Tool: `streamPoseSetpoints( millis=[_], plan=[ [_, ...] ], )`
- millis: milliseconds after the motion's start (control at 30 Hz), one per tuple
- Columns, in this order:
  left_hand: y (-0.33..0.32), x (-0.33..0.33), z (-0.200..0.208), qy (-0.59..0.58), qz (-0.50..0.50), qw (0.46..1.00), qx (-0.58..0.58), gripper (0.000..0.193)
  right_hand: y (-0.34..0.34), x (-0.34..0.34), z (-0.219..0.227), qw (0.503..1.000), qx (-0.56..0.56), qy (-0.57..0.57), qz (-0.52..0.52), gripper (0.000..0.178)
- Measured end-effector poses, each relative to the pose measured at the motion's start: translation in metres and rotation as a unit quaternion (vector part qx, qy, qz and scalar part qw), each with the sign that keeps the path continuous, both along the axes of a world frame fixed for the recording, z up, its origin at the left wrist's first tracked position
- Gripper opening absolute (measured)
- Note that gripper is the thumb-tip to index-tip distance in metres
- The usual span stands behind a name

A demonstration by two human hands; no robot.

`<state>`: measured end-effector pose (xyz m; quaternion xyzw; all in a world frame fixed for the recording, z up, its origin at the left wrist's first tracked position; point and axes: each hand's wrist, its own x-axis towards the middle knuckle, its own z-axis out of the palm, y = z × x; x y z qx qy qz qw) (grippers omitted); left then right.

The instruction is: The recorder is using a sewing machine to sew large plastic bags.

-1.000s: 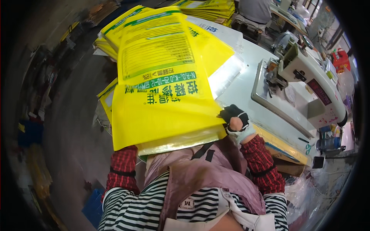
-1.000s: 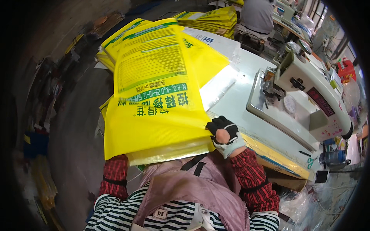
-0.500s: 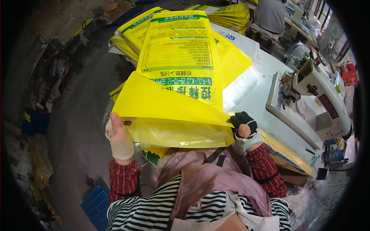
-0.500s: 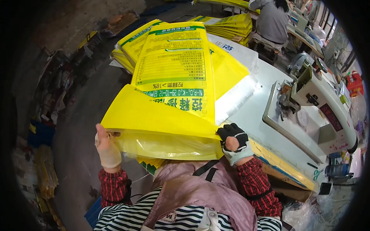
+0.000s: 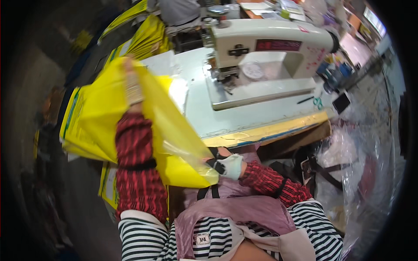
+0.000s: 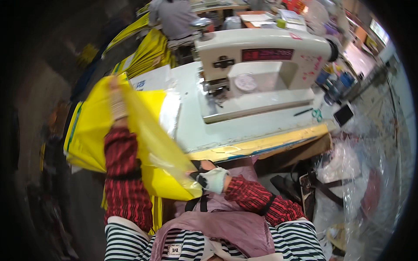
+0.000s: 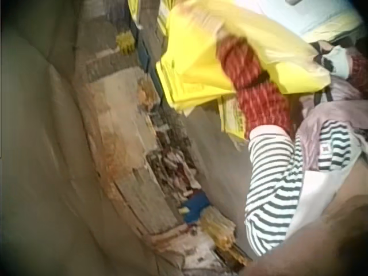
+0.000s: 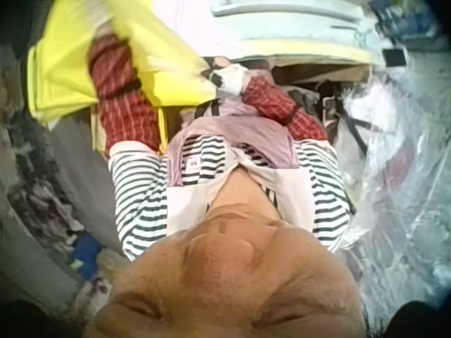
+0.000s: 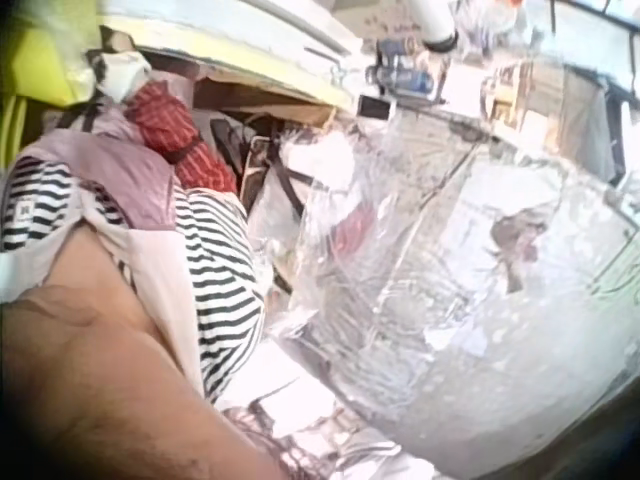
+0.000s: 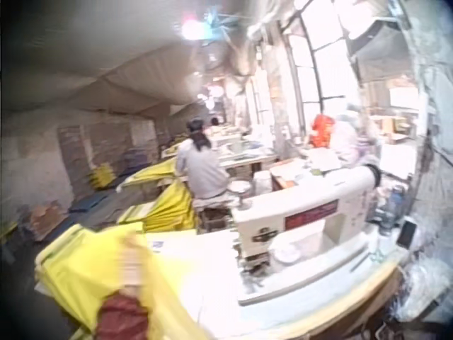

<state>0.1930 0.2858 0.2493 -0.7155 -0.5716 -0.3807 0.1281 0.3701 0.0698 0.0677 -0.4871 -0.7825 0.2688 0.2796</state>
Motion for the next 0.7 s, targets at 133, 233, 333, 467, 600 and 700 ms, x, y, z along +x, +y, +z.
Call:
streamPoseSetpoints(
  millis=[133, 233, 333, 467, 600, 700],
  plan=[
    [0.055, 0.103, -0.096, -0.402, -0.121, 0.855, -0.304, 0.041, -0.059, 0.05, -0.028, 0.987, -0.129, -0.049, -0.086, 0.036],
    [0.045, 0.146, -0.154, -0.299, -0.079, 0.87, -0.384, 0.043, -0.081, 0.072, -0.043, 0.952, -0.265, -0.129, -0.086, 0.037],
    [0.023, 0.168, -0.177, -0.182, -0.046, 0.885, -0.426, 0.044, -0.086, 0.083, -0.049, 0.927, -0.331, -0.138, -0.108, 0.037],
    [0.012, 0.186, -0.175, -0.075, -0.029, 0.89, -0.449, 0.047, -0.097, 0.092, -0.047, 0.91, -0.374, -0.137, -0.116, 0.038],
    [0.029, 0.19, -0.183, 0.006, -0.032, 0.881, -0.472, 0.049, -0.096, 0.088, -0.046, 0.905, -0.376, -0.167, -0.113, 0.039],
    [0.06, 0.182, -0.194, 0.076, -0.048, 0.865, -0.494, 0.051, -0.048, 0.073, -0.041, 0.919, -0.298, -0.199, -0.164, 0.04]
  ],
)
